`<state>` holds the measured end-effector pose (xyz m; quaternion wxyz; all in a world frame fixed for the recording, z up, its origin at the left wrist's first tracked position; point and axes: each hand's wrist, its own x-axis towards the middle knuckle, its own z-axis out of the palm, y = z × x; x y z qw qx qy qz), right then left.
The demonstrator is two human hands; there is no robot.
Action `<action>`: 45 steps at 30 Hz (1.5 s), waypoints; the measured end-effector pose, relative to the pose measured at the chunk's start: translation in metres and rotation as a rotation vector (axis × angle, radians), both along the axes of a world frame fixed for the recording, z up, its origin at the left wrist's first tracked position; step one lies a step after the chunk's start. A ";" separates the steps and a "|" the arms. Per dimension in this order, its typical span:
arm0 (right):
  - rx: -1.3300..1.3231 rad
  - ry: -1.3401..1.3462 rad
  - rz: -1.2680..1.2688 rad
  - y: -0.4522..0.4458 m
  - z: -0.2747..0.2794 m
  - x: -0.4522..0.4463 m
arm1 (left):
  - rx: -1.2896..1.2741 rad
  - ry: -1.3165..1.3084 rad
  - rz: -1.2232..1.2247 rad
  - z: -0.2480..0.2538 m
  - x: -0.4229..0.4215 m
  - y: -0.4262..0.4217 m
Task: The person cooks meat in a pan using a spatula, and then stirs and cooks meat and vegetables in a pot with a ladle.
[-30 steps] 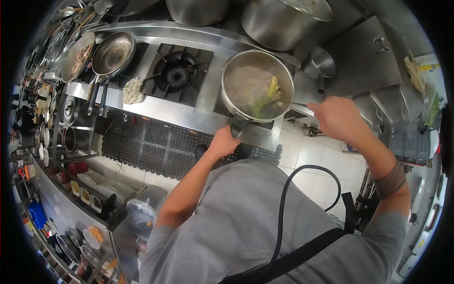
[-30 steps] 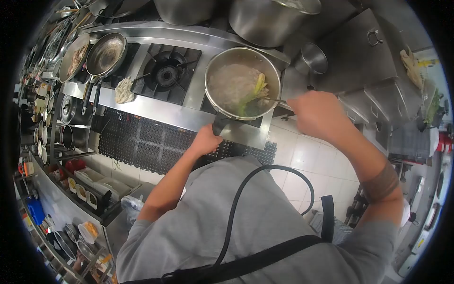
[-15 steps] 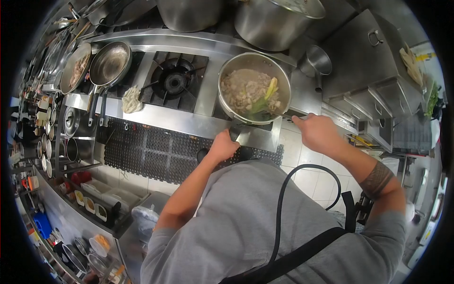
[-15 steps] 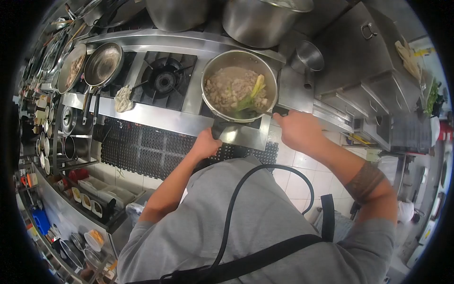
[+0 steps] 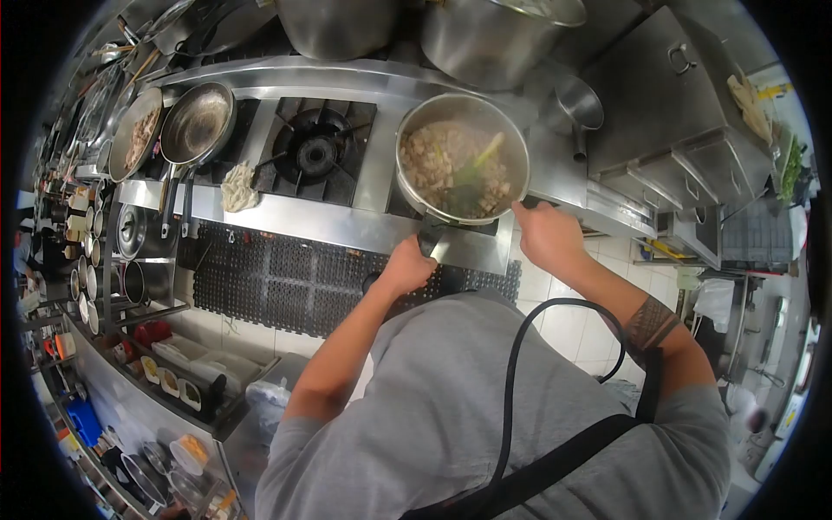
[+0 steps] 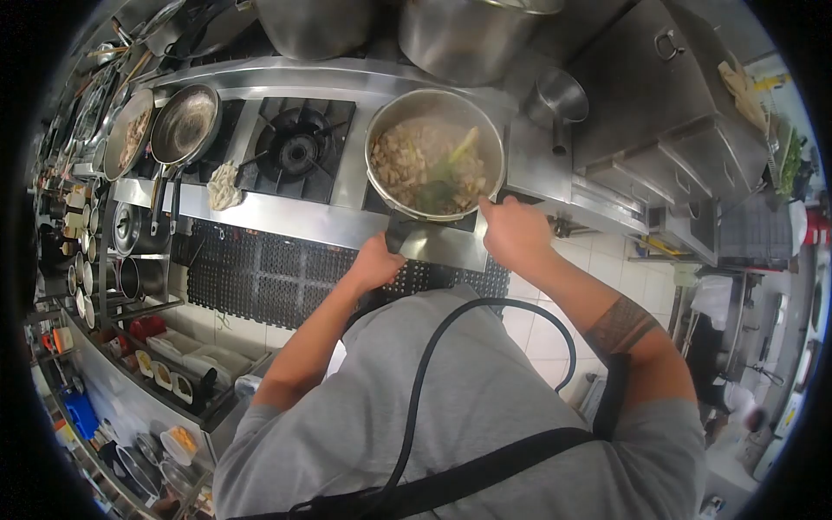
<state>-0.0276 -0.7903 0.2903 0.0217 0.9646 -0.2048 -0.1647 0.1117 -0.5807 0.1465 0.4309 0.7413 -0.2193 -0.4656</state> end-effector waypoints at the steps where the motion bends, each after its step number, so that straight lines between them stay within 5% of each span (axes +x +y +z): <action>1: 0.004 -0.023 -0.039 0.003 -0.001 0.004 | 0.006 -0.012 -0.011 0.001 -0.001 0.001; 11: 0.014 -0.250 -0.209 0.011 -0.052 0.026 | -0.012 0.003 -0.003 -0.007 -0.007 -0.002; 19: -0.001 -0.207 -0.159 0.002 0.042 -0.011 | 0.003 -0.094 0.077 -0.020 -0.018 -0.005; 23: -0.046 -0.345 -0.090 -0.020 0.015 0.032 | 0.036 -0.118 0.061 -0.007 -0.019 -0.006; 29: 0.145 -0.180 -0.092 -0.055 -0.069 0.063 | 0.038 -0.118 0.087 -0.008 -0.017 -0.007; 45: -0.052 -0.118 -0.072 -0.033 0.087 -0.023 | 0.038 -0.108 0.076 -0.002 -0.017 -0.006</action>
